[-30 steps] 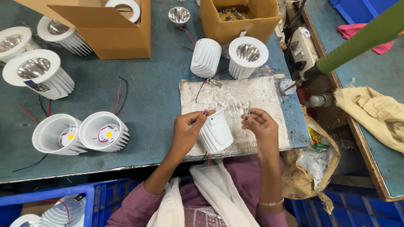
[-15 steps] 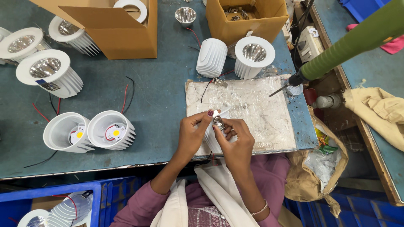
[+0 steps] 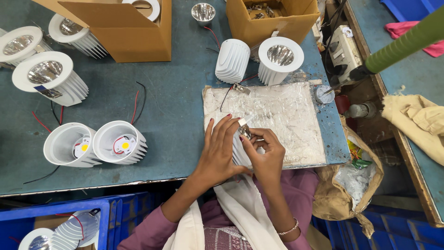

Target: The person assembles LED light fixtures by attaching metal brackets to white housings using a green power drill. They pick up housings, align brackets, drill screws, and place finished units into a blue crate.

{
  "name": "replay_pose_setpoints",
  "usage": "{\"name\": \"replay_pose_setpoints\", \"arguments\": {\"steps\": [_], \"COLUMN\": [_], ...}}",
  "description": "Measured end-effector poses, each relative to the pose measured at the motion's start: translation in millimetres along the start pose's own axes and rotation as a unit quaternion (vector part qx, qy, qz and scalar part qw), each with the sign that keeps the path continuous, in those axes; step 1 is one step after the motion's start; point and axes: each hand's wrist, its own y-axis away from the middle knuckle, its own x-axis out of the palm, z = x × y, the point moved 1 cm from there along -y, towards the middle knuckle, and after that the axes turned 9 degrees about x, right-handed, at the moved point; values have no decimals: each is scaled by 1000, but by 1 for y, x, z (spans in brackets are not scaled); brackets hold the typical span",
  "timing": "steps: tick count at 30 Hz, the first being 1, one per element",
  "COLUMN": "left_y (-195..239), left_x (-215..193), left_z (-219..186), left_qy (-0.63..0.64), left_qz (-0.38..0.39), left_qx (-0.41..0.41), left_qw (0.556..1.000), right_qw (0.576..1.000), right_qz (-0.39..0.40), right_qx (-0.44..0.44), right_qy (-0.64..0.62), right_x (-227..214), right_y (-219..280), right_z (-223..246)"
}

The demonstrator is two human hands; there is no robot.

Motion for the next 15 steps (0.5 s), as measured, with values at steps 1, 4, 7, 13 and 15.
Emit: {"name": "replay_pose_setpoints", "arguments": {"steps": [1,4,7,13,15], "left_y": [0,2,5,7,7], "left_x": [0,2,3,2,2], "left_z": [0,2,5,11,12], "left_qy": [-13,17,46,63,67], "left_qz": [-4,-15,-21,-18,-18], "left_qx": [-2,-19,-22,-19,-17], "left_qw": [1000,1000,998,998,997], "right_qw": [1000,999,995,989,987], "right_qz": [-1,-8,-16,-33,-35], "right_qx": [-4,-29,-64,-83,-93], "right_qy": [9,42,75,117,128], "right_x": [1,3,4,8,8], "right_y": [1,4,5,5,6], "right_z": [1,6,9,13,14]}}
